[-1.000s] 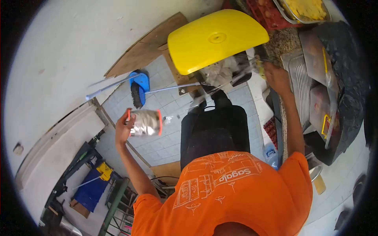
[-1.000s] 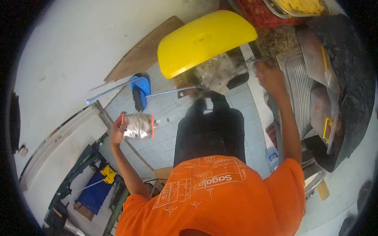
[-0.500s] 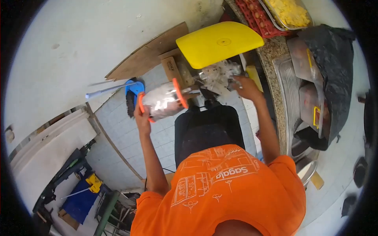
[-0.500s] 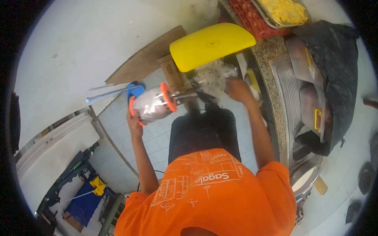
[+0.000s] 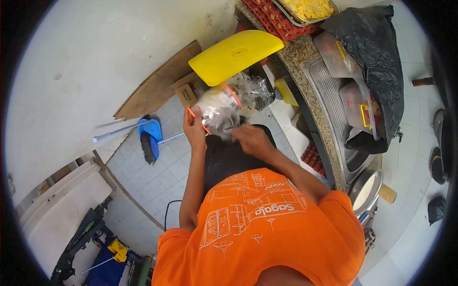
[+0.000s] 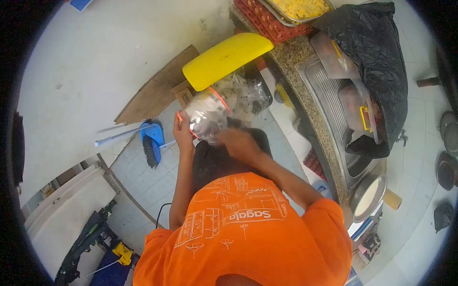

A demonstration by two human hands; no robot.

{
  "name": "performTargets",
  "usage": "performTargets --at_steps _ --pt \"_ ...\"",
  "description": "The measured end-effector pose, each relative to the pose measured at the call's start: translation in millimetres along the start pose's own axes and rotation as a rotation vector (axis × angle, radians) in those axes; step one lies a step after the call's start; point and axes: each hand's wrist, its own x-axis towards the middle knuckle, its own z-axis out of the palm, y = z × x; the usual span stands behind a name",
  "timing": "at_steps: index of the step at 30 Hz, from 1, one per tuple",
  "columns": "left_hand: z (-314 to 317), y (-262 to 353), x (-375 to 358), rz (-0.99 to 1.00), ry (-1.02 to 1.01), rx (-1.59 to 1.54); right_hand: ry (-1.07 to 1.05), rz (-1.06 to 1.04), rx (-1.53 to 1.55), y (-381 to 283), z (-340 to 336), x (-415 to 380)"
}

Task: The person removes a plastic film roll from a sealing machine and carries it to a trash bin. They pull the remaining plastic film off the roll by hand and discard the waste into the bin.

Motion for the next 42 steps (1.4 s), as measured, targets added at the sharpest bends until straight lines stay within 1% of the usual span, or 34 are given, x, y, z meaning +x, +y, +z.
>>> performTargets --at_steps 1,3,5,7,8,9,11,12,13,14,15,16,17,18,19,21,22,23,24,25,26,27,28,29,31,32,33,35,36,37,38,39,41,42 --pt "-7 -2 5 0.002 0.004 -0.001 -0.002 -0.004 0.002 7 2 -14" --pt "-19 -1 17 -0.242 -0.115 -0.407 -0.175 -0.034 0.025 36 -11 -53" --pt "-23 22 13 -0.232 -0.132 -0.427 -0.097 0.143 -0.086 107 -30 -89" --pt "-33 29 14 -0.267 -0.286 -0.417 -0.050 0.481 -0.318 154 -61 -85" --pt "-37 13 16 -0.204 -0.234 -0.363 0.018 0.454 -0.355 175 -74 -77" --pt "-40 14 13 -0.201 -0.230 -0.358 0.098 0.424 -0.392 197 -81 -60" --pt "-43 20 5 -0.140 -0.339 0.071 0.137 0.804 -0.431 219 -97 -23" --pt "-40 26 0 -0.134 -0.365 0.140 0.133 0.807 -0.428 238 -95 -14" --pt "-39 28 -1 -0.132 -0.368 0.146 0.157 0.574 -0.403 260 -88 -9" --pt "-39 30 -3 -0.100 -0.364 0.256 0.180 0.337 -0.377 272 -83 -6" --pt "-38 30 -4 -0.066 -0.354 0.362 0.181 0.331 -0.373 258 -87 4" --pt "-36 27 -5 -0.068 -0.346 0.365 -0.031 0.506 -0.319 242 -91 11" --pt "-30 20 -4 0.001 -0.319 0.394 -0.246 0.672 -0.267 216 -98 27" --pt "-21 14 -4 0.070 -0.289 0.418 -0.355 0.718 -0.234 183 -106 49" --pt "-11 10 -8 0.065 -0.278 0.413 -0.466 0.771 -0.201 151 -103 62" --pt "14 5 -13 0.043 -0.245 0.567 -0.281 0.281 0.078 101 -62 64" --pt "23 -4 -10 0.096 -0.215 0.642 -0.321 0.044 -0.063 83 -48 67" --pt "31 -11 -7 0.095 -0.216 0.642 -0.352 -0.196 -0.205 73 -39 70" --pt "37 -17 -3 0.124 -0.181 0.609 -0.351 -0.197 -0.206 74 -34 71" --pt "42 -22 0 0.153 -0.146 0.578 -0.390 -0.140 -0.158 77 -28 70" --pt "46 -30 6 0.160 -0.139 0.574 -0.432 -0.091 -0.113 82 -25 72" --pt "50 -39 9 0.134 -0.061 0.551 -0.435 -0.099 -0.113 84 -25 70" --pt "50 -49 9 0.101 0.012 0.536 -0.393 -0.066 -0.144 82 -23 61" --pt "52 -50 10 0.104 0.012 0.538 -0.345 -0.035 -0.179 83 -23 56" --pt "56 -52 14 0.017 0.097 0.451 -0.325 -0.024 -0.183 95 -19 44" --pt "58 -52 11 0.013 0.099 0.451 -0.308 -0.007 -0.183 98 -21 39" --pt "61 -51 11 -0.013 0.091 0.383 -0.307 -0.010 -0.184 103 -27 37" --pt "60 -50 15 -0.041 0.085 0.319 -0.190 -0.163 -0.061 114 -42 30" --pt "53 -52 21 -0.220 0.080 0.090 -0.191 -0.162 -0.059 122 -51 21" --pt "46 -53 28 -0.395 0.075 -0.145 -0.179 -0.087 -0.076 131 -63 12" --pt "34 -61 41 -0.556 -0.014 -0.300 -0.170 -0.014 -0.090 141 -72 3" --pt "38 -50 33 -0.555 -0.007 -0.304 -0.176 -0.018 -0.087 151 -78 -5" --pt "39 -26 16 -0.476 -0.176 -0.457 -0.085 0.122 -0.113 173 -82 -16" --pt "33 -23 11 -0.487 -0.244 -0.502 -0.013 0.093 -0.163 193 -78 -15"
